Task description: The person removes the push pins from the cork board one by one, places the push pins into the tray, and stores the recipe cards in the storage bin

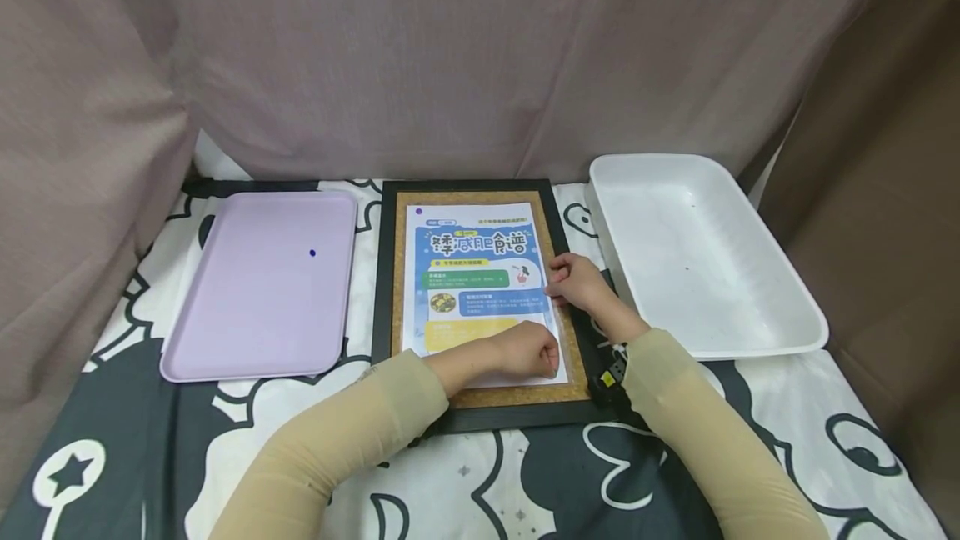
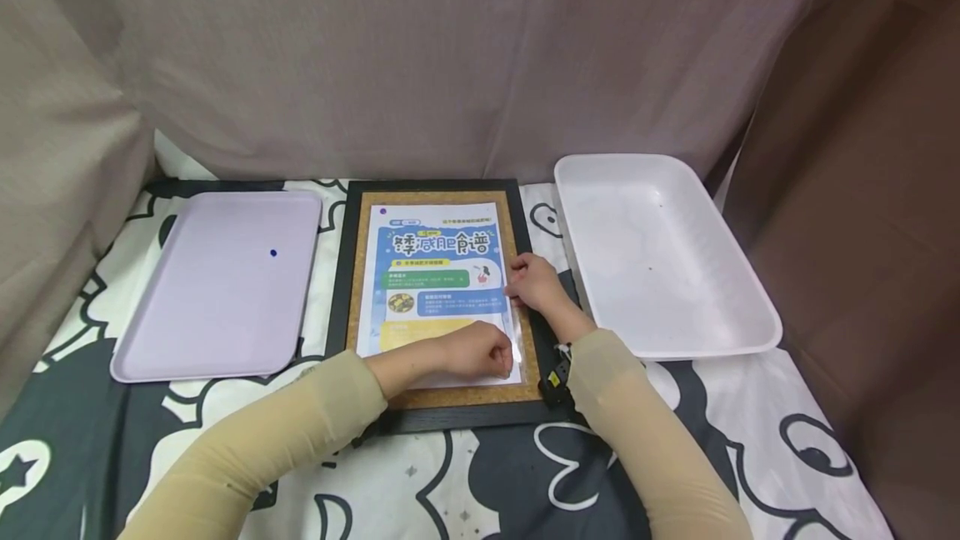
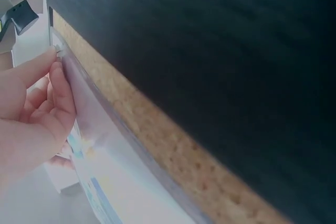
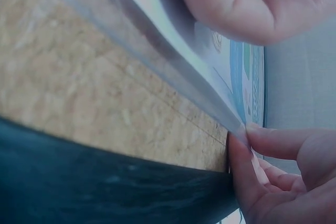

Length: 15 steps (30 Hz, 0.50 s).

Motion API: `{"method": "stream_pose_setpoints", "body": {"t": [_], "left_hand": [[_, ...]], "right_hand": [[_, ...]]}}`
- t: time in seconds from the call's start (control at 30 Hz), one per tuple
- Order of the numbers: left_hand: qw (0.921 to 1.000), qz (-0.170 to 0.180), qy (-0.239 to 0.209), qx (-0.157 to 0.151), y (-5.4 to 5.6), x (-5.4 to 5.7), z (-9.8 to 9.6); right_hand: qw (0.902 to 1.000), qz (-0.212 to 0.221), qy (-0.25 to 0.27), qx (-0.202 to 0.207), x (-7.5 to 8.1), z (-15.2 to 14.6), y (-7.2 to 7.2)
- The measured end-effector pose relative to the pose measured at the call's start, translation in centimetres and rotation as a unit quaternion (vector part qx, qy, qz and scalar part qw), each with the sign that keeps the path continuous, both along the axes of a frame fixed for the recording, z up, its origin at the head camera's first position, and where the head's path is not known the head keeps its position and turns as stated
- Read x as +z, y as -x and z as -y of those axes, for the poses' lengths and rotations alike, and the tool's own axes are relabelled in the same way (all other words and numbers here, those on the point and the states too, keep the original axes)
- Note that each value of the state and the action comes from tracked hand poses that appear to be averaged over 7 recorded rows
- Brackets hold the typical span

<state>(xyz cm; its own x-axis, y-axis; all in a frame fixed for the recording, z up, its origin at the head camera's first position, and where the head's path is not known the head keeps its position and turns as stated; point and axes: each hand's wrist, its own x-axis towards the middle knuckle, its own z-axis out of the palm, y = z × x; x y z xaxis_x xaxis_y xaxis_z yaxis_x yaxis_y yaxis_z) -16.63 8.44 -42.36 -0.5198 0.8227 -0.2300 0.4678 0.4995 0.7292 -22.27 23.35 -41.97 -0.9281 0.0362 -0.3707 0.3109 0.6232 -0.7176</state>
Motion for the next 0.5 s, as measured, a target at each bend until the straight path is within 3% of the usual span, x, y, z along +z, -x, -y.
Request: {"method": "stream_pose_setpoints", "body": {"t": [0.17, 0.37, 0.5], "left_hand": [[0.9999, 0.012, 0.0, -0.012, 0.27, -0.07, 0.09], [0.9982, 0.051, -0.023, -0.018, 0.5, -0.05, 0.53], [0.9977, 0.056, -0.033, -0.02, 0.58, -0.17, 0.65]], "right_hand": [[1.0, 0.002, -0.001, 0.003, -0.01, 0.02, 0.01], [1.0, 0.002, -0.001, 0.006, 0.11, 0.02, -0.02], [1.0, 0.002, -0.004, 0.008, 0.13, -0.03, 0.02]]}}
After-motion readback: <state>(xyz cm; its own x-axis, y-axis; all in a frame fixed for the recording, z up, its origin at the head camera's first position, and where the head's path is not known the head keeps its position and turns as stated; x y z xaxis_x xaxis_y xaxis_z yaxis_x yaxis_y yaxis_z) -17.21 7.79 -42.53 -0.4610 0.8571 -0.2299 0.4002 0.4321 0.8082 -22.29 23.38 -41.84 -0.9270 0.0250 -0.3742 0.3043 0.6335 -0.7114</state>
